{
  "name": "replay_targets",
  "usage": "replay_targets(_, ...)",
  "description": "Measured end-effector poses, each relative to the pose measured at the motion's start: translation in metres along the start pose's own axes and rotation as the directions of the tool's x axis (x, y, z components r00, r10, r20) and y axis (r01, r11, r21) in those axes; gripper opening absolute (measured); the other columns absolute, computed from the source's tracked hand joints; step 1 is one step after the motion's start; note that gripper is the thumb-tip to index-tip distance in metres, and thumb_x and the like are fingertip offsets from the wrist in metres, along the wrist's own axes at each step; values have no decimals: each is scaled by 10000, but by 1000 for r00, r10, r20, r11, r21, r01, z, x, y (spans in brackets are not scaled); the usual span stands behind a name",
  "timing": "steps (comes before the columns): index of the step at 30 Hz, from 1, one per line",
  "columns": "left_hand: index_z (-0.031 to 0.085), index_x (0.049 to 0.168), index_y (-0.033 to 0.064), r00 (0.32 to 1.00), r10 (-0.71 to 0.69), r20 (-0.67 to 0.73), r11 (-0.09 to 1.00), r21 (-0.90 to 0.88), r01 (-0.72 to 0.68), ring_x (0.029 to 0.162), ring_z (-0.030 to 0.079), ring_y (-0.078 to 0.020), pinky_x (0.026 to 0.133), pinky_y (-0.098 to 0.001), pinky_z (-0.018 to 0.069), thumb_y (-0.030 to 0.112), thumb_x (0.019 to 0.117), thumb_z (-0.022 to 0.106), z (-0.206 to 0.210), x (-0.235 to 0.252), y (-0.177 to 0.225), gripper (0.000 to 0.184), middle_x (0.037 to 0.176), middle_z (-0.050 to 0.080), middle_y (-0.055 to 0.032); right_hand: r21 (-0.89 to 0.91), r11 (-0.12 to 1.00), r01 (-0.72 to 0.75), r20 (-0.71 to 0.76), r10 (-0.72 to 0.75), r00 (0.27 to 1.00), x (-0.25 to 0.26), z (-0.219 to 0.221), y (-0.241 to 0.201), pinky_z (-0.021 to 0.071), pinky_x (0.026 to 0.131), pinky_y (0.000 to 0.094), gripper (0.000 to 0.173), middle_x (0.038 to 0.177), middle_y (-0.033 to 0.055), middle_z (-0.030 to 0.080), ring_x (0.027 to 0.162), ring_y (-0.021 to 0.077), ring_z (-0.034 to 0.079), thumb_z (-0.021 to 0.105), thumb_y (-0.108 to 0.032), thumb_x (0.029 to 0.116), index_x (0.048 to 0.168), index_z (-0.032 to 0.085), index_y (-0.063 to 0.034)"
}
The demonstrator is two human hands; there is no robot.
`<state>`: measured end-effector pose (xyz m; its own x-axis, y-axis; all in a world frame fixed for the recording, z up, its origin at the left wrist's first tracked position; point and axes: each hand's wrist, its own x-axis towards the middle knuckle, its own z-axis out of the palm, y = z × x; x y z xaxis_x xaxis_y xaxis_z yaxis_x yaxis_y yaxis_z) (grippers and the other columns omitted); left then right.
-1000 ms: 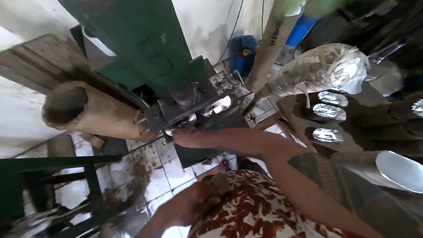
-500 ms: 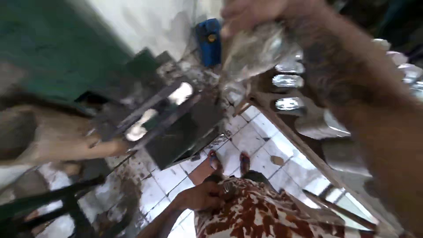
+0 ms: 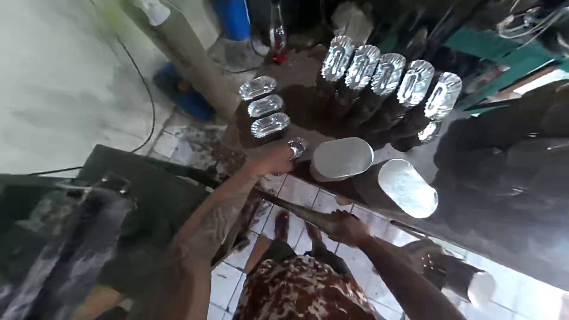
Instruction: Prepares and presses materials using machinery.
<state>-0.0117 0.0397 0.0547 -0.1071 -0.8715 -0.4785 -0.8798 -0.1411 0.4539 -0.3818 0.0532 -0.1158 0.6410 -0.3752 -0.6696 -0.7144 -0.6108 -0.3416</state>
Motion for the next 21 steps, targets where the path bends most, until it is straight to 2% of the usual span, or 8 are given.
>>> replay_targets(4,699,966,9,988,134,80,981,127,-144,952,672,-331,886,-552,545,333,973,676,0,61,-33,325,1008,676,-182,42,996,-83,42,81,996,8,2,10,445,1084,629,1021,1532,121,503,1404,355,481,723,-751,719,1519,479,-165)
replay_targets(8,703,1033,2,981,168,101,980,95,-178,992,671,-338,913,-556,537,365,943,713,9,71,-44,374,1040,683,-194,57,994,-95,35,94,995,9,7,9,439,1084,639,1036,1528,136,500,1391,371,488,746,-736,709,1525,460,-165)
replay_targets(12,670,1210,-3,968,247,39,966,-85,-243,1121,643,-339,991,-552,508,202,989,641,8,68,-47,303,1197,658,-215,215,969,-125,-14,131,991,-12,-8,-13,281,1223,562,822,1534,170,495,1448,360,426,689,-596,882,1510,488,-106)
replay_targets(15,573,1379,33,968,247,40,959,-151,-238,1216,615,-343,1053,-579,475,186,1012,618,10,65,-49,400,1314,628,-208,559,829,-4,-171,119,978,-65,-48,-51,391,1181,487,525,1440,169,589,1359,294,539,652,-386,992,1427,595,-99)
replay_targets(17,496,1459,71,981,188,48,976,-124,-180,1234,608,-359,1043,-620,475,306,1019,618,14,66,-50,514,1345,612,-205,570,796,204,-463,107,880,-117,-99,-83,497,1087,440,405,1289,147,680,1215,234,640,640,-326,1005,1296,679,-47)
replay_targets(18,449,1493,57,985,167,49,981,-106,-161,1244,597,-389,1037,-645,466,300,1021,610,17,64,-49,556,1358,596,-232,468,843,267,-645,120,755,-137,-123,-93,546,1012,435,353,1183,144,716,1118,229,680,654,-291,990,1201,715,-15)
replay_targets(20,316,1570,30,990,131,53,989,-75,-127,1322,532,-435,1082,-658,424,206,1030,588,12,57,-43,630,1453,511,-279,164,970,181,-867,55,495,-153,-166,-81,571,948,465,384,1111,150,739,1052,275,700,719,-340,939,1126,741,-5)
replay_targets(21,276,1582,16,991,121,55,991,-59,-117,1346,510,-453,1097,-661,405,177,1037,578,7,54,-40,643,1478,480,-298,59,995,85,-884,12,467,-152,-184,-67,535,1014,500,478,1145,169,732,1112,323,684,736,-426,917,1147,734,-7)
